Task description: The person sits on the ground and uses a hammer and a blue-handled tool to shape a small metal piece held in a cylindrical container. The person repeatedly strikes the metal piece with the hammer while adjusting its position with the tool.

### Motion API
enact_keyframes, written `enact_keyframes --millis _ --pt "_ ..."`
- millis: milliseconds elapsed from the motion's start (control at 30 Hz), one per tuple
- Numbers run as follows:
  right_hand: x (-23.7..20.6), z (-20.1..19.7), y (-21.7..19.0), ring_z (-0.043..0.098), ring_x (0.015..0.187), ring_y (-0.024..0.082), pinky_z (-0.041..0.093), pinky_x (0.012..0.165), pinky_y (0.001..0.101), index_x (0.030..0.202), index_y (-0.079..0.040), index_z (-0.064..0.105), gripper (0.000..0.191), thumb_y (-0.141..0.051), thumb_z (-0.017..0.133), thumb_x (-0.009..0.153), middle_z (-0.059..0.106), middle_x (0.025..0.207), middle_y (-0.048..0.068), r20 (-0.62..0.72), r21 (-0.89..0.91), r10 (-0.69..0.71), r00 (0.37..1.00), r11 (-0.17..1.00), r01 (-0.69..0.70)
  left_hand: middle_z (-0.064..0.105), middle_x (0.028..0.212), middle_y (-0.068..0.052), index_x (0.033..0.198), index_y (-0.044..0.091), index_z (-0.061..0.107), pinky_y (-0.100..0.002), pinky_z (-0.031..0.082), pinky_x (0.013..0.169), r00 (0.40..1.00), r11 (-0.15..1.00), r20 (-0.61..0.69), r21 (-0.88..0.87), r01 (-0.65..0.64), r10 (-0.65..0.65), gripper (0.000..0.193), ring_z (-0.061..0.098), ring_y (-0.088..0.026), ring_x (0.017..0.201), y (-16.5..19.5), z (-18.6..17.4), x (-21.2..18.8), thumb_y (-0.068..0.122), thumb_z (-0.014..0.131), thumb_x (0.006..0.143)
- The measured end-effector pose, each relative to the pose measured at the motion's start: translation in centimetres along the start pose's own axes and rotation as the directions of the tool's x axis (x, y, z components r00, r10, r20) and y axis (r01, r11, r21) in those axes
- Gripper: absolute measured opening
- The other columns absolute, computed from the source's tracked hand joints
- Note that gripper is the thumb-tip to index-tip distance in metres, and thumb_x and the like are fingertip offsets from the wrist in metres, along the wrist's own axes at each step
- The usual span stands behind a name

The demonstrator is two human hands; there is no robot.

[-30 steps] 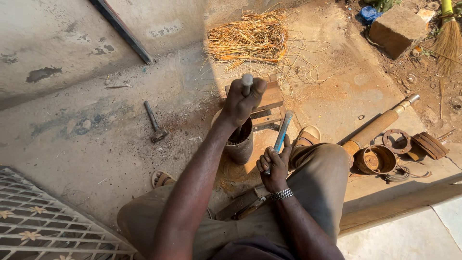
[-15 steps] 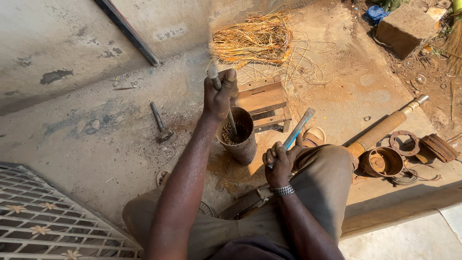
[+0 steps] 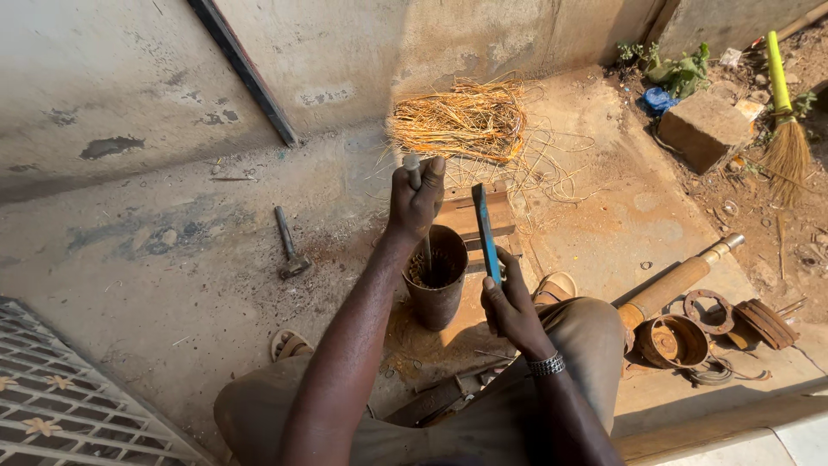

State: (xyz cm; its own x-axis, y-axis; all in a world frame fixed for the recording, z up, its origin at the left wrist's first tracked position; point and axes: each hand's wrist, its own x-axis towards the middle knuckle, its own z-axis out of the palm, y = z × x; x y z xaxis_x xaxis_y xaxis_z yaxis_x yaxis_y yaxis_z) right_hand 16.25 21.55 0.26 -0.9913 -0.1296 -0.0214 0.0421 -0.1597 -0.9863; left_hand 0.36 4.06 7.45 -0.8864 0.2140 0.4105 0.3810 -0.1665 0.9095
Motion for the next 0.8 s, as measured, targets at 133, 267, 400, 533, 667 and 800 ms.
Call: enact_keyframes --millis 133,267,400,533,667,800 --pt "2.4 -2.6 -8.8 0.065 0.062 0.015 0.056 0.054 0.0325 0.156 -0.012 0.026 0.066 -0.026 0.058 0.1 0.06 0.084 0.003 0.099 -0.313 -0.233 0.967 0.916 0.253 0.037 0.054 0.007 0.066 0.013 0.042 -0.029 0.025 0.044 0.999 0.998 0.002 0.033 -0.045 0.045 0.052 0.034 -0.005 0.048 -0.5 0.4 0.5 0.037 0.054 0.11" --pt "5.3 -3.1 -18.7 0.067 0.084 0.027 0.056 0.069 0.0426 0.155 -0.018 0.049 0.058 -0.02 0.064 0.099 0.069 0.106 0.011 0.505 -0.74 -0.509 0.697 0.16 0.653 0.037 0.05 0.006 0.059 0.012 0.041 -0.029 0.023 0.044 0.997 0.992 -0.031 0.099 -0.072 0.076 0.057 0.033 -0.005 0.046 -0.8 0.4 0.7 0.036 0.055 0.109" --pt "6.9 -1.1 -26.8 0.066 0.068 0.026 0.055 0.065 0.0438 0.151 -0.036 0.051 0.063 -0.025 0.069 0.092 0.068 0.088 0.008 0.469 -0.883 -0.199 0.861 -0.106 0.457 0.033 0.053 0.007 0.06 0.012 0.038 -0.03 0.024 0.047 0.992 0.992 -0.065 0.075 -0.103 0.108 0.058 0.032 -0.006 0.05 -1.4 0.4 1.1 0.035 0.058 0.109" --pt "7.0 1.1 -29.5 0.066 0.08 0.031 0.055 0.07 0.0452 0.152 -0.038 0.049 0.055 -0.025 0.064 0.1 0.067 0.107 0.013 0.645 -0.638 -0.448 0.62 0.131 0.759 0.032 0.057 0.007 0.064 0.011 0.037 -0.031 0.026 0.051 0.985 0.982 -0.074 0.117 -0.148 0.157 0.056 0.032 -0.005 0.056 -1.7 0.5 1.4 0.036 0.058 0.109" --pt "7.5 2.9 -29.1 0.065 0.064 0.028 0.054 0.063 0.0442 0.153 -0.035 0.05 0.066 -0.024 0.071 0.092 0.072 0.084 0.012 0.544 -0.839 -0.036 0.839 -0.041 0.542 0.036 0.058 0.006 0.068 0.01 0.046 -0.031 0.029 0.051 0.993 0.993 -0.047 0.056 -0.102 0.105 0.047 0.034 -0.006 0.057 -2.0 0.5 1.1 0.034 0.059 0.105" --pt "8.4 2.6 -29.4 0.067 0.067 0.025 0.056 0.062 0.0422 0.153 -0.04 0.049 0.058 -0.028 0.067 0.099 0.073 0.094 0.01 0.574 -0.816 -0.062 0.816 -0.127 0.564 0.032 0.061 0.006 0.068 0.01 0.041 -0.032 0.028 0.053 0.989 0.987 -0.077 0.107 -0.117 0.125 0.05 0.032 -0.007 0.059 -3.1 0.3 0.6 0.034 0.059 0.108"
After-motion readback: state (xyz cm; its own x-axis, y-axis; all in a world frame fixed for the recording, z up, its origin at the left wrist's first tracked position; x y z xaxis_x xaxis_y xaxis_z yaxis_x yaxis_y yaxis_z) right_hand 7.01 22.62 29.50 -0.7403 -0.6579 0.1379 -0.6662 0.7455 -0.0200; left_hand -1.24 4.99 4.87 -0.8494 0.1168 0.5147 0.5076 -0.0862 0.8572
